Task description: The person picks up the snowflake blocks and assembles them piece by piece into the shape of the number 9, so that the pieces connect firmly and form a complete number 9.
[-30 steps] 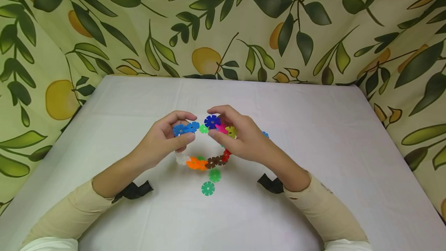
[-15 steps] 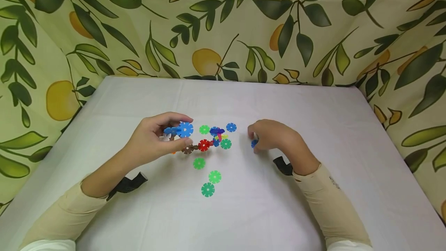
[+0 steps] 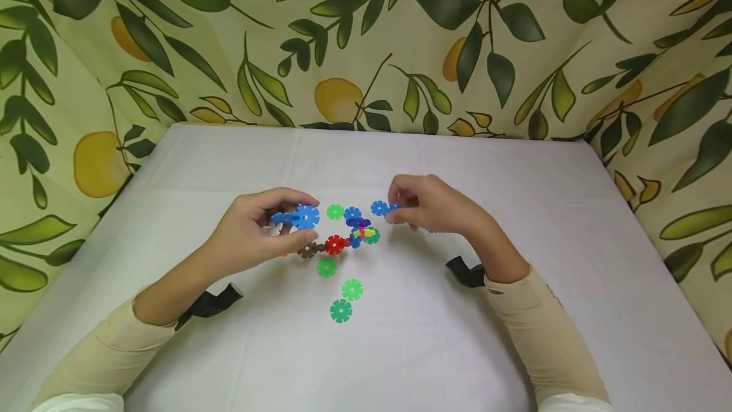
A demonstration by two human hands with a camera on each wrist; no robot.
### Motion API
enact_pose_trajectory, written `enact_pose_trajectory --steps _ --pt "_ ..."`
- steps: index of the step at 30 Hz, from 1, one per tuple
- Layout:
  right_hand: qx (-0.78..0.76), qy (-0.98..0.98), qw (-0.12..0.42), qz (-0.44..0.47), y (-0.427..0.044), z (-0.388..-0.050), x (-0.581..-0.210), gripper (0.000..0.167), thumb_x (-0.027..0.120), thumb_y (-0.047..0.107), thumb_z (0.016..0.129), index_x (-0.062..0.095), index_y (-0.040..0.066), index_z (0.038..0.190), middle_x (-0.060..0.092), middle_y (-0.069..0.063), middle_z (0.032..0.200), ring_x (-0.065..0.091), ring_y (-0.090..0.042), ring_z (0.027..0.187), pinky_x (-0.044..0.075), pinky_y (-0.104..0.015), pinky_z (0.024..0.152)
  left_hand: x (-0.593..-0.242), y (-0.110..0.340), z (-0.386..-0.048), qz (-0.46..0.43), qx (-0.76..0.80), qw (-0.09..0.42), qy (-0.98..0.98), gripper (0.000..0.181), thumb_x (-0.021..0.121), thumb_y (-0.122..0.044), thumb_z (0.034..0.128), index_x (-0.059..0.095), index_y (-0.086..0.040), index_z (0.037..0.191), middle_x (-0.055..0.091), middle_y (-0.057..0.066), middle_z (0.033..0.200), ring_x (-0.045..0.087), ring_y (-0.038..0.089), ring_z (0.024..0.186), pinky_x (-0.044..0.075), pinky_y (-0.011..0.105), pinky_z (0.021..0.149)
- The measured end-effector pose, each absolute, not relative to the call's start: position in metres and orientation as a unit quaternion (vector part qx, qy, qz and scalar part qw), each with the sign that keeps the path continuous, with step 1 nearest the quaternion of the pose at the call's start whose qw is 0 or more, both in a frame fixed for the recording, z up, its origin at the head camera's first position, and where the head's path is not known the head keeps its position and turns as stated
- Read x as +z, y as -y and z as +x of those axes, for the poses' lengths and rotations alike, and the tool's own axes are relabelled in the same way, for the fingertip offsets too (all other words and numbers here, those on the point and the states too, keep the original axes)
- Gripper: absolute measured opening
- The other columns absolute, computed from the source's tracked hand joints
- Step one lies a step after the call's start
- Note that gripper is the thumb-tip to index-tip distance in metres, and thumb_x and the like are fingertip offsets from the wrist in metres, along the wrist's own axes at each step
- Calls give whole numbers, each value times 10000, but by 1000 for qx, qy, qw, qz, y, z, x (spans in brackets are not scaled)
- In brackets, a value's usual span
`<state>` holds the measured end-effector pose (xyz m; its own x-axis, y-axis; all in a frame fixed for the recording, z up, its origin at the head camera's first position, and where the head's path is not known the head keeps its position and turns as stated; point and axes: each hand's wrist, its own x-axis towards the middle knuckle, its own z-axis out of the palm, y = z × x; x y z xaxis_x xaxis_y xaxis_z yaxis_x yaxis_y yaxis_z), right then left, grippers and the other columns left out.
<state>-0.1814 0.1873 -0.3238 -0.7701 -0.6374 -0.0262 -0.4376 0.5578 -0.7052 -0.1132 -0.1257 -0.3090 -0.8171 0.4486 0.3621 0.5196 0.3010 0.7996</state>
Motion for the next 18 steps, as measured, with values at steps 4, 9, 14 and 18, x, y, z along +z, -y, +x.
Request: enact_pose_trajectory --steps 4,9,14,18 --pt "-490 -795 26 -356 -172 -164 -312 198 719 -79 875 648 -4 1044 674 -129 845 657 -226 663 565 -284 605 -308 124 -111 -309 -508 31 803 364 856 -156 813 721 -110 1147 715 -51 1008 646 128 872 564 279 732" --pt "-480 -775 -71 -404 -151 -138 -304 264 734 -137 827 695 7 1046 721 -18 927 682 -152 813 567 -272 788 -308 122 -108 -319 -505 27 801 381 848 -162 825 709 -94 1173 719 -36 1037 658 130 859 575 293 738" --pt "-432 -783 -125 -430 -136 -122 -304 274 797 -69 797 706 55 1023 728 52 934 695 -124 883 546 -279 855 -311 120 -106 -336 -507 30 793 392 848 -151 825 697 -73 1178 718 -15 1059 677 96 880 591 329 764" --pt "-408 -776 -160 -454 -130 -117 -306 267 802 -71 784 697 49 999 732 29 918 708 -133 859 571 -278 768 -313 119 -106 -350 -509 40 785 392 852 -122 816 696 -60 1170 720 -6 1058 678 87 878 594 359 758"
